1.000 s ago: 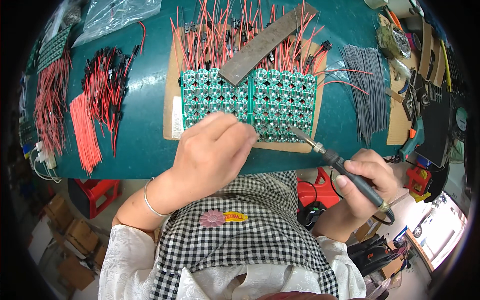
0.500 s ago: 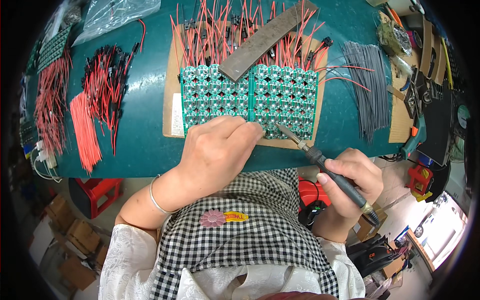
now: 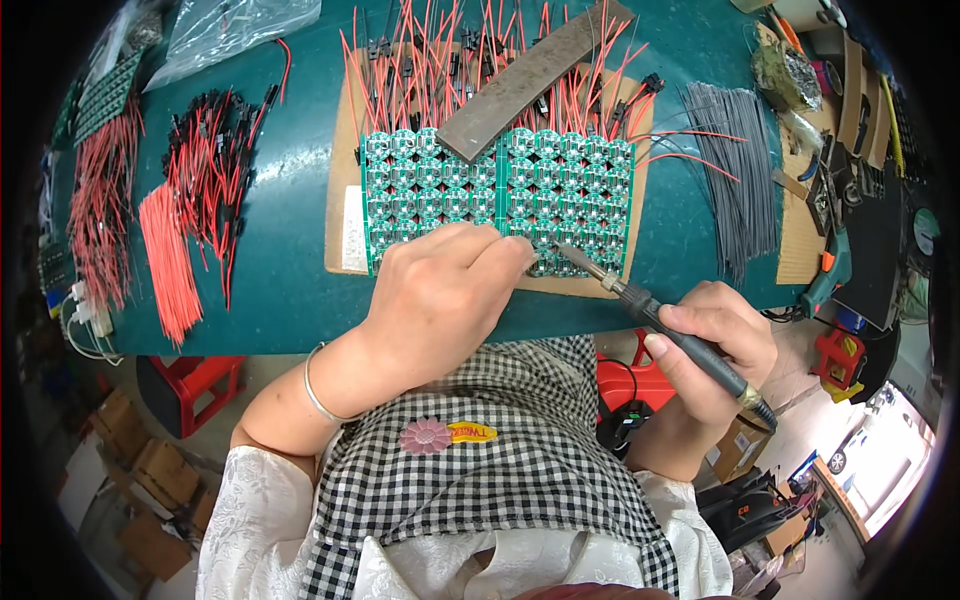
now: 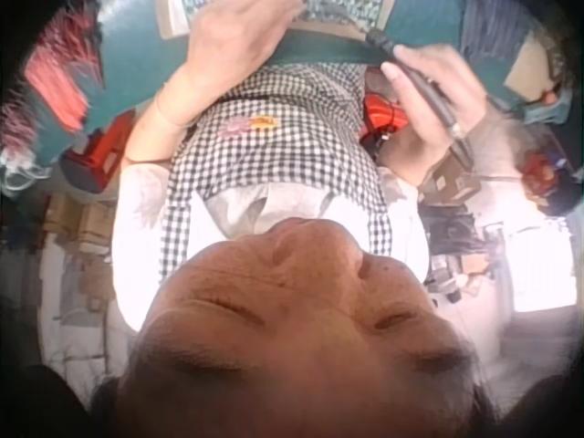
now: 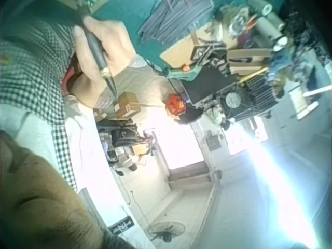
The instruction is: Solder wires onto a matrix array of small green electronic circuit board modules.
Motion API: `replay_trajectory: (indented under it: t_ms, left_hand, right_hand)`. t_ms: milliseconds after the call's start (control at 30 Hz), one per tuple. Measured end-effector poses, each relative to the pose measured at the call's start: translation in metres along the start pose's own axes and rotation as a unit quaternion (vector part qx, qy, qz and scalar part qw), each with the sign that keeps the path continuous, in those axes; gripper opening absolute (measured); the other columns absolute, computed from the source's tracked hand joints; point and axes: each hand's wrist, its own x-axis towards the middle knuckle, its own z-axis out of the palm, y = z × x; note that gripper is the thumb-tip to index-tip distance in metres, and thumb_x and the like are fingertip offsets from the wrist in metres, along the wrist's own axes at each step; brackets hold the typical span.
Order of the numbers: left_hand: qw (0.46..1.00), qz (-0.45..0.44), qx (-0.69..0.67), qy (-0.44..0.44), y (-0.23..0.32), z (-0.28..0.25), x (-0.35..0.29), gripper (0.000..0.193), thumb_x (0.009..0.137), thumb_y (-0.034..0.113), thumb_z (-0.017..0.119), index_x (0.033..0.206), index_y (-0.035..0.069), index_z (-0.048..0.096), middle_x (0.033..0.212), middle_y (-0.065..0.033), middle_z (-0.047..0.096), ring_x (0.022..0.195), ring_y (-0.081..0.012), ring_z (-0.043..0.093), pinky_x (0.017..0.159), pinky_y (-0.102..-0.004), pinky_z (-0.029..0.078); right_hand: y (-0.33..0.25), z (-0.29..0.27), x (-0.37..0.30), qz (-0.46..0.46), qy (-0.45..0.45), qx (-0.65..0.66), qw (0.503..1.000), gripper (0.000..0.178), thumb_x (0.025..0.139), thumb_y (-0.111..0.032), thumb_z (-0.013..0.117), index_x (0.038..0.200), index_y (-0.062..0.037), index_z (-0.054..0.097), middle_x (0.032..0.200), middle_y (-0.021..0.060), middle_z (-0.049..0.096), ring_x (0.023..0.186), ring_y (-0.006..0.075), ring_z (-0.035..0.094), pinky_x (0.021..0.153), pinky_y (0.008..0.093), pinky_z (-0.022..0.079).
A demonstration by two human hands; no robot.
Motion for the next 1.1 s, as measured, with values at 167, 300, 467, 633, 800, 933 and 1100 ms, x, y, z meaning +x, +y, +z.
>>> replay_trajectory:
  t_ms: [167,300,467,633,800,933,1100]
  left_hand:
    - [1.0,0.007,0.004,0.001,-0.002,0.003,0.002,0.018,0.08,-0.002,0.081,0.095,0.002,0.072,0.078,-0.0103,0.069,0.067,-0.0284,0.068,0.059,-0.0391,0.055]
    - [1.0,0.014,0.006,0.016,-0.002,0.007,0.002,0.018,0.08,-0.002,0.082,0.094,0.003,0.071,0.076,-0.0091,0.068,0.064,-0.0274,0.067,0.058,-0.0384,0.054]
    - [0.999,-0.016,-0.026,0.033,0.004,-0.004,0.001,0.019,0.078,-0.002,0.084,0.089,0.004,0.069,0.073,-0.0077,0.065,0.06,-0.0245,0.062,0.055,-0.0354,0.05]
    - [0.997,0.025,-0.041,0.057,0.002,-0.011,-0.009,0.018,0.079,-0.003,0.083,0.089,0.003,0.069,0.073,-0.0083,0.065,0.059,-0.0227,0.061,0.054,-0.0343,0.049]
    - [0.998,0.019,-0.055,0.02,0.007,-0.006,-0.022,0.02,0.078,-0.006,0.082,0.094,0.001,0.072,0.074,-0.009,0.065,0.06,-0.0234,0.063,0.053,-0.0352,0.049]
    - [0.998,0.024,-0.05,0.022,0.006,-0.002,-0.022,0.021,0.078,-0.006,0.082,0.095,0.001,0.072,0.075,-0.0095,0.066,0.061,-0.0243,0.063,0.053,-0.0359,0.05]
    - [0.999,0.032,-0.038,0.019,0.006,0.001,-0.022,0.022,0.078,-0.006,0.082,0.096,0.0,0.073,0.075,-0.0099,0.066,0.061,-0.0249,0.064,0.054,-0.036,0.051]
  right_hand:
    - [-0.002,-0.003,0.006,0.006,-0.027,0.0,1.0,0.031,0.063,0.006,0.086,0.093,0.0053,0.079,0.076,0.0125,0.07,0.063,0.0193,0.066,0.056,0.0279,0.047]
    - [-0.005,-0.005,0.011,0.015,-0.037,-0.007,0.999,0.031,0.063,0.004,0.086,0.093,0.0053,0.079,0.075,0.0124,0.07,0.063,0.019,0.065,0.055,0.0282,0.046]
    - [-0.003,-0.015,0.005,0.007,-0.005,0.003,1.0,0.029,0.063,0.002,0.086,0.09,0.0059,0.078,0.073,0.0123,0.069,0.061,0.018,0.063,0.055,0.0274,0.044]
    - [-0.001,-0.013,-0.021,0.012,0.051,0.026,0.998,0.028,0.062,-0.001,0.086,0.088,0.0055,0.077,0.071,0.0116,0.067,0.058,0.0169,0.061,0.054,0.0268,0.043]
    - [-0.007,0.001,-0.037,0.018,0.044,0.001,0.999,0.03,0.062,0.0,0.087,0.09,0.0043,0.077,0.071,0.0115,0.067,0.059,0.0189,0.061,0.055,0.0279,0.044]
    - [-0.008,0.007,-0.041,0.026,0.046,0.004,0.999,0.03,0.063,0.001,0.087,0.091,0.0046,0.077,0.073,0.0127,0.068,0.06,0.0202,0.063,0.055,0.0296,0.046]
    - [-0.006,0.014,-0.038,0.011,0.044,-0.005,0.999,0.031,0.063,0.004,0.088,0.092,0.0045,0.077,0.074,0.0128,0.069,0.061,0.0213,0.065,0.055,0.0299,0.048]
